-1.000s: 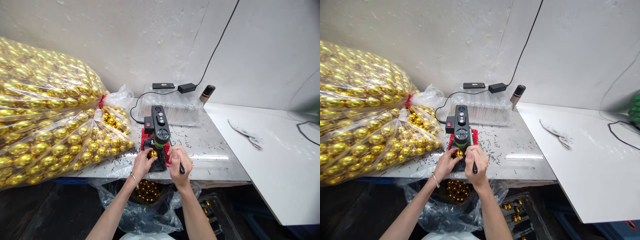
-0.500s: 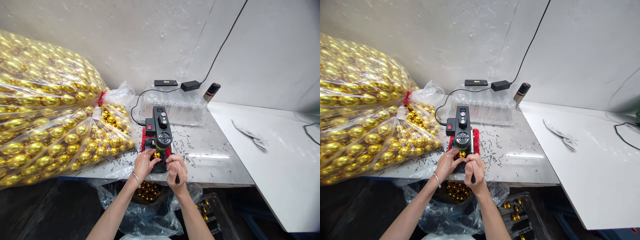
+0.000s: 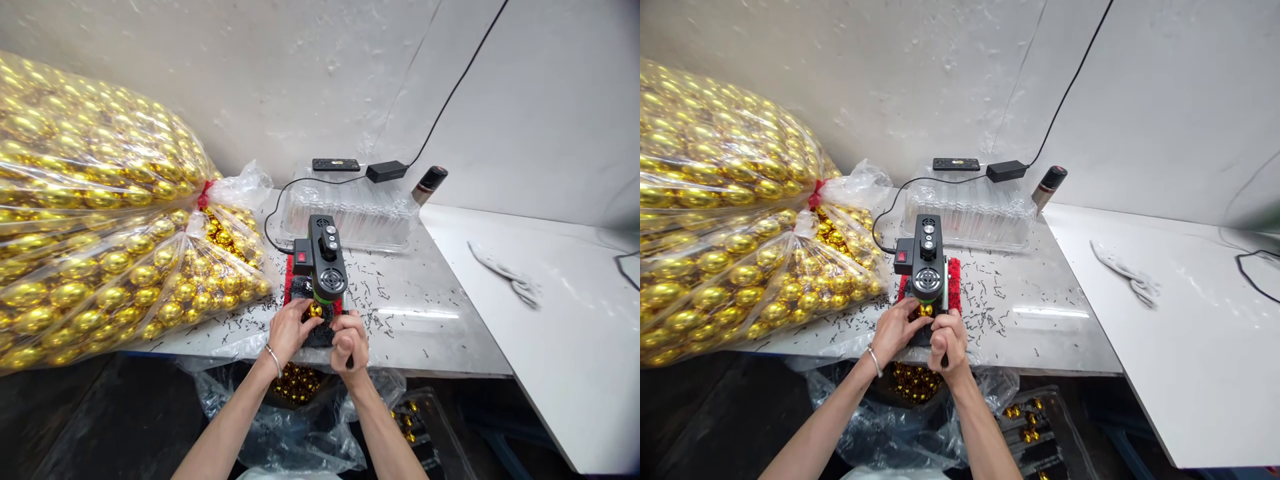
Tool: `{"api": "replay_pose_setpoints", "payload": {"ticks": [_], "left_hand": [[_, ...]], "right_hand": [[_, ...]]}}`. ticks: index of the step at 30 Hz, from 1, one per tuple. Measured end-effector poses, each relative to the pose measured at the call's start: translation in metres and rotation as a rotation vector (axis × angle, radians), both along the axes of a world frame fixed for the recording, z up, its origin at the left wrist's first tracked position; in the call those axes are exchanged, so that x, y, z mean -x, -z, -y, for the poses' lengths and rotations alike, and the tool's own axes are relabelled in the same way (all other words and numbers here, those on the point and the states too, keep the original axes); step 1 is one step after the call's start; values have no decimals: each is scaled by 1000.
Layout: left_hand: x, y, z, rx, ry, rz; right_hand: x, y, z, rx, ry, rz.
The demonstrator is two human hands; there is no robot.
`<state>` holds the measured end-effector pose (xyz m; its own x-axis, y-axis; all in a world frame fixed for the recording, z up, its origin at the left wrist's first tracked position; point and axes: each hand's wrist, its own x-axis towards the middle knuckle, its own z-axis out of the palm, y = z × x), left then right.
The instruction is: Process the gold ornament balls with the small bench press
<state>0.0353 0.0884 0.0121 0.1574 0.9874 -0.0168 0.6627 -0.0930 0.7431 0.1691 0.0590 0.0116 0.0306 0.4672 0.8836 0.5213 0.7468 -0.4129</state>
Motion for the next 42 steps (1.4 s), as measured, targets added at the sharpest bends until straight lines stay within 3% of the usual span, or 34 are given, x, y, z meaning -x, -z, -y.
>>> {"api": "replay_pose_setpoints", "payload": {"ticks": [6,9,13,14,17,18,20,23,26,29,31,33,36,42], "left_hand": [[6,-4,6,9,-80,207],[16,1,32,223,-77,455],[24,38,82,767,22,743],[24,52,93,865,-46,788],[25,88,116,1085,-416,936],[27,95,121,1145,-505,985],[31,101,125,1247,-558,1101],[40,83,123,1300,-448,1352],[44,44,114,1219,-327,1519],[41,4,96,1005,-286,1466],[36,-11,78,839,-295,1359],[28,-16,59,688,-330,1271],[17,-11,35,540,-388,1198],[11,-4,19,486,-325,1160]], "right_hand": [[4,-62,6,137,21,-116],[5,-74,7,147,19,-105],[7,-65,8,129,36,-96],[7,-62,8,127,41,-103],[8,-58,8,117,48,-120],[8,-58,8,118,46,-116],[7,-58,8,124,46,-99],[7,-58,9,124,54,-89],[7,-57,9,120,45,-91],[7,-55,9,114,30,-89],[7,-54,8,111,26,-92],[7,-53,8,113,20,-97],[5,-51,8,121,5,-90],[2,-48,9,124,-17,-60]]}}
